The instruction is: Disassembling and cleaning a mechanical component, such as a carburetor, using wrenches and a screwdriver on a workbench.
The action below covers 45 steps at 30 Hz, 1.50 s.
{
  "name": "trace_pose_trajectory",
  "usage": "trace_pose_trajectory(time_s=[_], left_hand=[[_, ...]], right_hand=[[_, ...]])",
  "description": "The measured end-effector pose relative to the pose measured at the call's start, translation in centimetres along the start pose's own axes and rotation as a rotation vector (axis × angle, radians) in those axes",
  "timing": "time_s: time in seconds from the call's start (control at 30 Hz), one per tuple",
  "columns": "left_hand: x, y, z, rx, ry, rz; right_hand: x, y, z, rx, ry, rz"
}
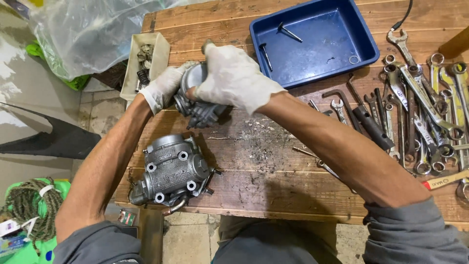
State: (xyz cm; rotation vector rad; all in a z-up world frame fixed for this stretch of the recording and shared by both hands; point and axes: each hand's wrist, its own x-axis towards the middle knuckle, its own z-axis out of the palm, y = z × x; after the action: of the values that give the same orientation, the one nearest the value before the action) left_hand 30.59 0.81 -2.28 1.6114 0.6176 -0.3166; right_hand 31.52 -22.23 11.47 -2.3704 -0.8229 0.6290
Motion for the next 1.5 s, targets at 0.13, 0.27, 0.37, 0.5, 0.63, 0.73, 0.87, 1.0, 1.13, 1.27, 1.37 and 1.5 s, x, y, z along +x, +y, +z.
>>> trace_pose_trajectory(time_s=[0.13, 0.27, 0.37, 0.5, 0.63, 0.73, 0.87, 1.0, 1.13, 1.27, 1.37, 1.5], left_hand=[[0.0, 0.8, -0.2, -0.175, 0.048, 0.088], [-0.3, 0.5, -0.6, -0.474, 0.034, 0.079], [-1.5, 0.9, -0.3, -0.587, 0.008, 0.081], [-3.1, 1.5, 0.0, -0.455, -0.088, 0.140], [-2.8, 0.9, -0.3, -0.501, -0.002, 0.226], [-1.0, -0.5, -1.5, -0.530, 0.015, 0.272], [-2.0, 0.2, -1.1, -0.465, -0.038, 0.210], [-1.8, 0.2, -0.9, -0.528, -0.094, 0.174], [-0.8, -0.9, -1.5, -0.467, -0.108, 0.332], [-0.8, -0.1, 0.1, -0.352, 0.088, 0.318], [-3.4, 1.2, -1.1, -0.249, -0.040, 0.264], [-3.9, 2.5, -1.3, -0.206, -0.018, 0.331]], right_hand=[[2.3, 0.1, 1.9, -0.079, 0.164, -0.003], [4.8, 0.0, 3.4, -0.097, 0.274, -0.029], [5.5, -0.7, 3.3, -0.083, 0.235, 0.028], [6.4, -0.9, 3.7, -0.121, 0.229, 0.033], [6.7, -1.0, 3.8, -0.106, 0.224, 0.021], [6.5, -0.5, 3.4, -0.078, 0.213, -0.016], [5.0, -0.2, 2.3, 0.130, 0.144, -0.055], [3.5, 0.4, 2.1, 0.120, 0.112, -0.100], [3.6, 2.8, 4.4, 0.069, 0.228, -0.228], [5.9, 7.5, 10.0, 0.062, 0.759, -0.679], [2.7, 8.0, 7.5, 0.242, 0.435, -0.677], [2.0, 11.7, 5.7, 0.273, 0.548, -0.936]])
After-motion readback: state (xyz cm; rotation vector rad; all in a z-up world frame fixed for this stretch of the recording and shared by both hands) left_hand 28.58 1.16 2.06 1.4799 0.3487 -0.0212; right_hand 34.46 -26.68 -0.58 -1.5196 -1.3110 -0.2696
